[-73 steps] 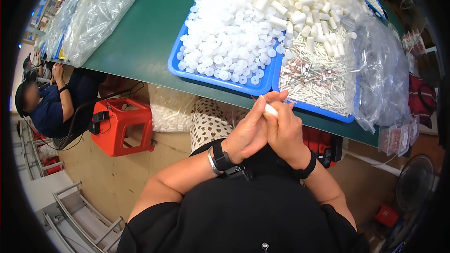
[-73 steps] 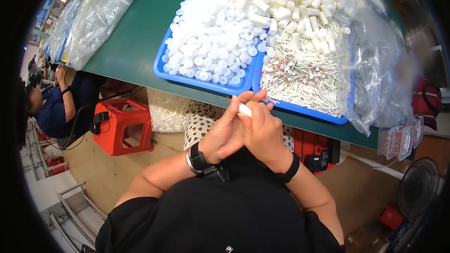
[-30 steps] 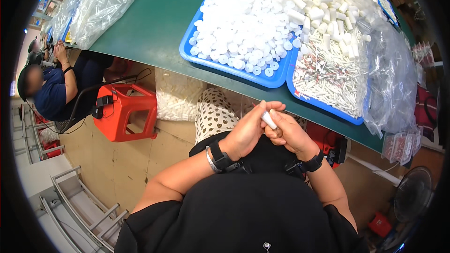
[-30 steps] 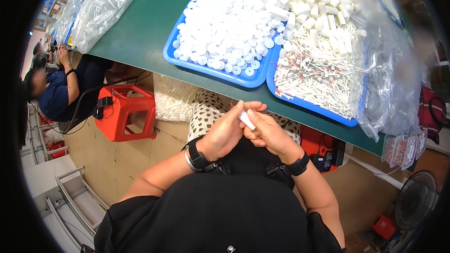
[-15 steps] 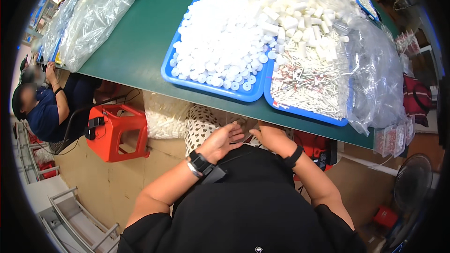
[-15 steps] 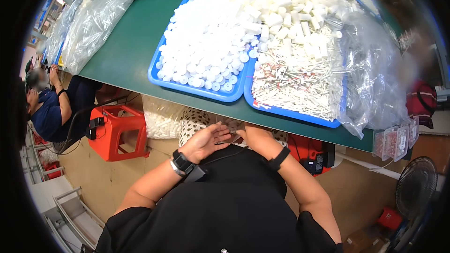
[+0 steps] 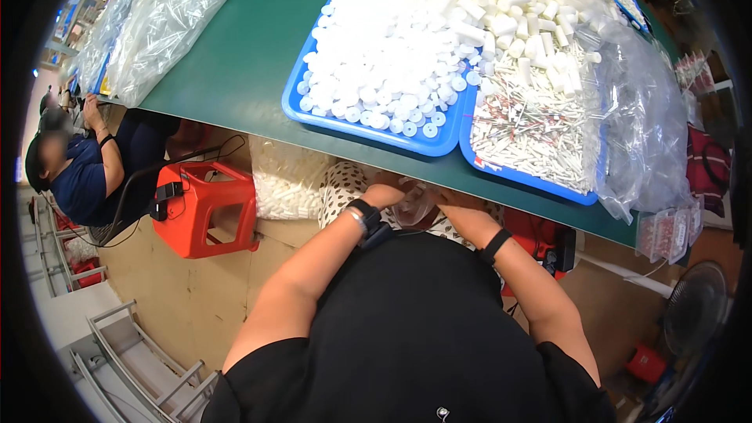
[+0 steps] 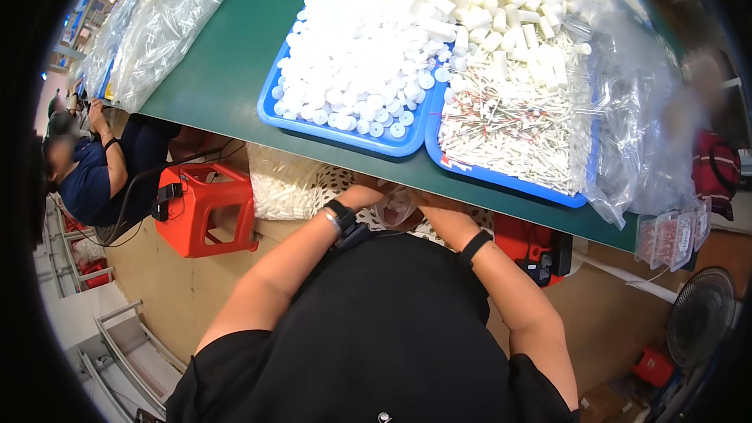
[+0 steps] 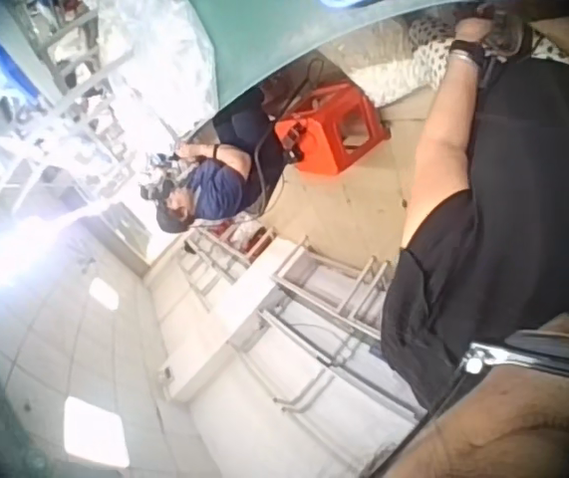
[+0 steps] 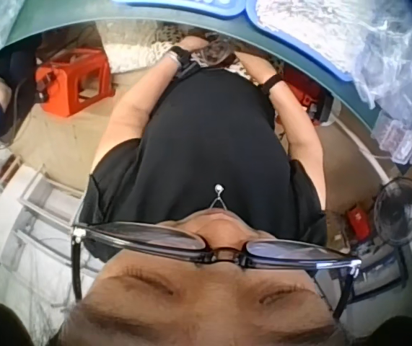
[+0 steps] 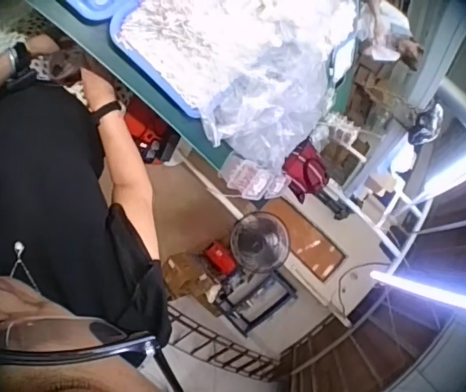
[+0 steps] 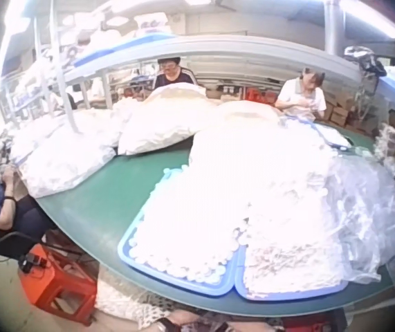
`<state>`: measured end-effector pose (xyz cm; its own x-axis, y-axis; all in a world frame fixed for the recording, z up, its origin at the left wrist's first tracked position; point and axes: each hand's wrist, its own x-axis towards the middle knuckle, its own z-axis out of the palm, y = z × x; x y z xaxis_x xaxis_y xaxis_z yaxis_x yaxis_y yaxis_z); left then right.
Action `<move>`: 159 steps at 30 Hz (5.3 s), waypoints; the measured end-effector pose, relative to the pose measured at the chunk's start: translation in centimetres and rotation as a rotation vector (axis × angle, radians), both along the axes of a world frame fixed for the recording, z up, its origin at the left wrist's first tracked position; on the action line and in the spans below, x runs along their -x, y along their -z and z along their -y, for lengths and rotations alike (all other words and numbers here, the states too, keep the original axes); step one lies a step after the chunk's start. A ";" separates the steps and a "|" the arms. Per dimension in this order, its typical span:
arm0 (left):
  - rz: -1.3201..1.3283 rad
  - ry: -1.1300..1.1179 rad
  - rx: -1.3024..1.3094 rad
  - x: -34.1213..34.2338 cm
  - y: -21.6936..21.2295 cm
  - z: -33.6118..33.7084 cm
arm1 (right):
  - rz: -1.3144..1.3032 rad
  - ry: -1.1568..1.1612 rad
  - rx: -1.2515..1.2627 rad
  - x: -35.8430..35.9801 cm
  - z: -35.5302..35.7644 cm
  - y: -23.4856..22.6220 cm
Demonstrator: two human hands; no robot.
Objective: The person sits at a green table in a workshop and assembles small white plastic components. They pick up a cylindrical piece and a cap, then insert the cylinder into the cap by hand. The person repeats this process continuously, placing the finished units into a blue tray.
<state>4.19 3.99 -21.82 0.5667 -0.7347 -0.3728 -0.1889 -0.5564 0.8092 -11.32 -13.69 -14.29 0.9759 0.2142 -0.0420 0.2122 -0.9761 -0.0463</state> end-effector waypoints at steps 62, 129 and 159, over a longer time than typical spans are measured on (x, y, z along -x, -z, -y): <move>0.842 0.070 0.209 -3.5 -22.9 3.8 | 0.404 0.159 -0.001 -6.6 5.1 -17.5; -1.243 -0.338 0.776 5.0 -23.3 6.4 | 0.511 0.018 -0.530 0.0 3.0 -21.0; -1.209 -0.320 0.766 5.1 -23.2 6.3 | 0.563 -0.085 -0.546 1.0 1.9 -19.8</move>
<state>-0.93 -2.28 1.37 0.3727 -0.8732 -0.3139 0.8505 0.1862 0.4919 -12.36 -15.63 5.53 0.7982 0.1373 0.5865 0.4194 -0.8256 -0.3775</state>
